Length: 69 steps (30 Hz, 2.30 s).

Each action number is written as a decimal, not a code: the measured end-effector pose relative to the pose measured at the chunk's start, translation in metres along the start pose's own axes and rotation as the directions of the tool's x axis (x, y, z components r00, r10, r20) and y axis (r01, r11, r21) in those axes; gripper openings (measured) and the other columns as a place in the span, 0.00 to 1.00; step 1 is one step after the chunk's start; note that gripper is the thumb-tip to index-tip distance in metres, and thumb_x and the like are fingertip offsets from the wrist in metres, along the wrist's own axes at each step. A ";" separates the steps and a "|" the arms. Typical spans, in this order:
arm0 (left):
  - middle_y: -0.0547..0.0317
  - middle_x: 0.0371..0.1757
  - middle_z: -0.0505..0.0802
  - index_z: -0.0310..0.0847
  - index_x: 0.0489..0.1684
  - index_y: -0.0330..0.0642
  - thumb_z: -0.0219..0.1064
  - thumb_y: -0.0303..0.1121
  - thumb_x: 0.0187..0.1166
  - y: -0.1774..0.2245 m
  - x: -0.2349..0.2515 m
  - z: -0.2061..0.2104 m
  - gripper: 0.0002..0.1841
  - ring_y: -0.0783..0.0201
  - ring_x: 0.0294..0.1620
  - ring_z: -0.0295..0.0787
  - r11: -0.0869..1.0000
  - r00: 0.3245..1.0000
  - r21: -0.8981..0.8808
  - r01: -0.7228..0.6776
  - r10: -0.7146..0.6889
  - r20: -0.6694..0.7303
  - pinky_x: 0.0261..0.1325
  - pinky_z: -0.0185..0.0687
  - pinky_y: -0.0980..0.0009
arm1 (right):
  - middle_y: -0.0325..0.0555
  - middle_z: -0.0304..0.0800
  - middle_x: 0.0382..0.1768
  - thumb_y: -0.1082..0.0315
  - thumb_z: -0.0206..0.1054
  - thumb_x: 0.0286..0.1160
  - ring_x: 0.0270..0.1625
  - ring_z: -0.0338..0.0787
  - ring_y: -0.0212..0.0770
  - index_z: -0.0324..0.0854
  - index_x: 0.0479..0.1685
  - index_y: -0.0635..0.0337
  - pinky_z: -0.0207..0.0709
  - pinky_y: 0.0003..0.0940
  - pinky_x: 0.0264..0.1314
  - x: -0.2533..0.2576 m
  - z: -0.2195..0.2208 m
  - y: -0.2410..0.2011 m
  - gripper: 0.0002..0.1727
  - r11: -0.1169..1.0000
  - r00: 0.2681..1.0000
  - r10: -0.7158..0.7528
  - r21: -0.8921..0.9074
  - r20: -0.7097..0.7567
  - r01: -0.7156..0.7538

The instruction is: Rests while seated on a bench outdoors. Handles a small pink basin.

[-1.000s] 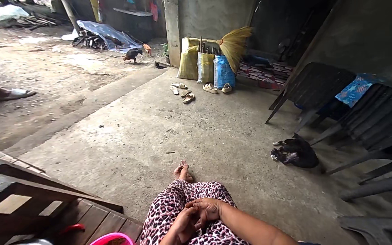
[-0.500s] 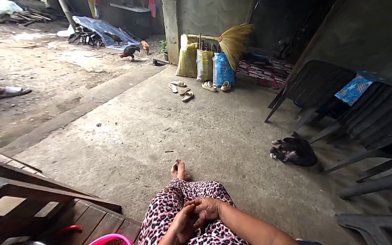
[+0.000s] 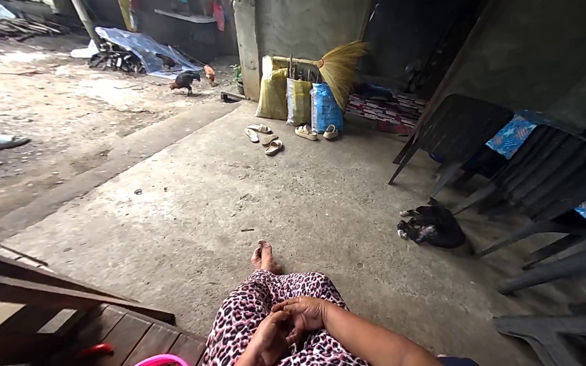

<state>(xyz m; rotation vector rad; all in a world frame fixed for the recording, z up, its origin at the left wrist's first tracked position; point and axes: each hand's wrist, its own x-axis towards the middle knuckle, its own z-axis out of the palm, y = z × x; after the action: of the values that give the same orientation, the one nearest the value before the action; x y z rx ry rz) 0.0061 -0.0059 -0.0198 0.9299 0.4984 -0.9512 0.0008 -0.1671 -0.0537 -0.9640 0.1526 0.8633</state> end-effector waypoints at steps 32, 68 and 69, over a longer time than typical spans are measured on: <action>0.49 0.33 0.89 0.74 0.54 0.39 0.51 0.27 0.86 0.000 0.000 -0.009 0.08 0.57 0.33 0.91 0.999 1.000 -0.039 -0.011 0.011 0.002 0.40 0.90 0.60 | 0.52 0.92 0.54 0.63 0.47 0.92 0.54 0.94 0.49 0.74 0.73 0.55 0.89 0.48 0.55 0.006 0.004 -0.002 0.19 0.999 0.999 0.027 0.026 0.031 -0.027; 0.50 0.31 0.89 0.74 0.52 0.40 0.51 0.28 0.86 0.000 0.001 -0.006 0.07 0.58 0.32 0.89 0.999 1.000 -0.042 0.006 -0.005 0.008 0.38 0.89 0.61 | 0.50 0.93 0.52 0.66 0.47 0.91 0.52 0.94 0.47 0.75 0.72 0.55 0.89 0.46 0.53 0.002 0.007 -0.004 0.18 0.999 0.999 0.035 0.030 -0.016 -0.035; 0.50 0.31 0.89 0.74 0.53 0.40 0.51 0.27 0.86 0.000 0.000 -0.006 0.07 0.58 0.32 0.90 0.999 1.000 -0.043 0.005 -0.005 0.002 0.39 0.89 0.61 | 0.50 0.93 0.52 0.65 0.46 0.92 0.52 0.94 0.47 0.75 0.72 0.55 0.89 0.46 0.54 0.003 0.007 -0.003 0.19 0.999 0.999 0.034 0.028 -0.009 -0.033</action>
<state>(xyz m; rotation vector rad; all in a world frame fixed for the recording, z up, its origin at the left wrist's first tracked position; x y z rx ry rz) 0.0066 -0.0012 -0.0226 0.8892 0.5178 -0.9419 0.0032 -0.1611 -0.0485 -0.9416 0.1894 0.8853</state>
